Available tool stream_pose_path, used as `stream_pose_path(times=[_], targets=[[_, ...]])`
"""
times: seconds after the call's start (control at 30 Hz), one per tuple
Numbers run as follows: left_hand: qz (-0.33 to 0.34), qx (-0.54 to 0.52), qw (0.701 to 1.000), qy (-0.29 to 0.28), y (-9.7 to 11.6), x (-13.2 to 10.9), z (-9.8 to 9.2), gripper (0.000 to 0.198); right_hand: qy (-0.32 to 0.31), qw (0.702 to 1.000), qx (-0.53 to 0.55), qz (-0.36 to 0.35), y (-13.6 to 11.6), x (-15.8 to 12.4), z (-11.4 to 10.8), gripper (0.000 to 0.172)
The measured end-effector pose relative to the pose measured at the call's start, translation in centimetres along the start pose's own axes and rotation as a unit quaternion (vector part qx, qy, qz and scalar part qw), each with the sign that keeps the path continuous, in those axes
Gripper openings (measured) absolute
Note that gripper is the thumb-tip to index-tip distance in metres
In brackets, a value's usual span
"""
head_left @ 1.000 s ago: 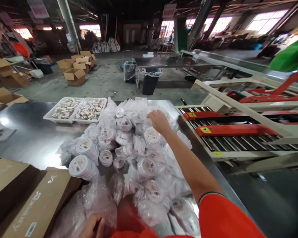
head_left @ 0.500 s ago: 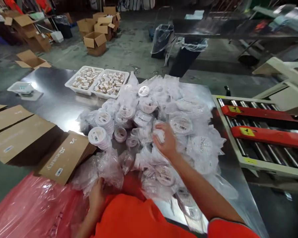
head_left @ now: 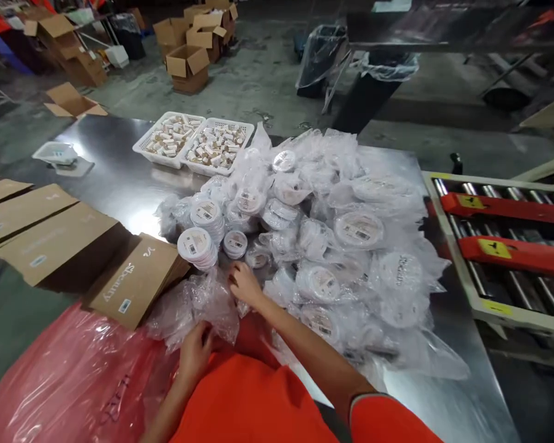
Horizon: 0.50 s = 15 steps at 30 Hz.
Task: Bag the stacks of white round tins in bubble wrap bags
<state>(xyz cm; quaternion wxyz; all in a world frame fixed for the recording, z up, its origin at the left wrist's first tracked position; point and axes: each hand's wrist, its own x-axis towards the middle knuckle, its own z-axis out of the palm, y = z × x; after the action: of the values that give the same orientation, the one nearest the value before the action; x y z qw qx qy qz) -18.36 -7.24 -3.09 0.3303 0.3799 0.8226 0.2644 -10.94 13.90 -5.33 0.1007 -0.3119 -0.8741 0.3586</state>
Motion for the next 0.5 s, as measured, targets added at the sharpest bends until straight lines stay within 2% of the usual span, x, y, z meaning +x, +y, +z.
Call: stream_pose_path(times=[0.07, 0.13, 0.23, 0.33, 0.4, 0.47, 0.5], targets=[[0.001, -0.015, 1.0, -0.006, 0.0, 0.0, 0.3, 0.023, -0.001, 0.999, -0.026, -0.025, 0.0, -0.4, -0.3, 0.031], [0.011, -0.018, 1.0, -0.022, 0.4, 0.2, 0.6, 0.021, -0.023, 0.994, -0.069, -0.082, -0.4, 0.3, 0.0, 0.035], [0.031, -0.02, 0.999, -0.031, 1.0, 0.5, 0.7, 0.019, -0.045, 0.981, -0.117, -0.149, -1.3, 1.9, 0.5, 0.023], [0.023, -0.029, 0.999, -0.018, 0.8, 0.4, 0.4, 0.02, -0.018, 0.982, -0.113, -0.147, -1.7, 1.7, -0.6, 0.011], [0.004, -0.041, 0.999, -0.004, 0.3, 0.2, 0.2, 0.023, 0.011, 0.987, -0.05, -0.15, -1.5, -0.1, -2.5, 0.002], [-0.034, -0.093, 0.995, 0.022, 0.2, 0.1, 0.1, 0.028, 0.024, 0.987, 0.1, -0.123, -1.2, -2.5, -4.8, 0.008], [-0.055, -0.144, 0.987, 0.035, 0.3, 0.1, 0.0, 0.033, 0.019, 0.977, 0.195, -0.084, -1.1, -3.8, -5.9, 0.01]])
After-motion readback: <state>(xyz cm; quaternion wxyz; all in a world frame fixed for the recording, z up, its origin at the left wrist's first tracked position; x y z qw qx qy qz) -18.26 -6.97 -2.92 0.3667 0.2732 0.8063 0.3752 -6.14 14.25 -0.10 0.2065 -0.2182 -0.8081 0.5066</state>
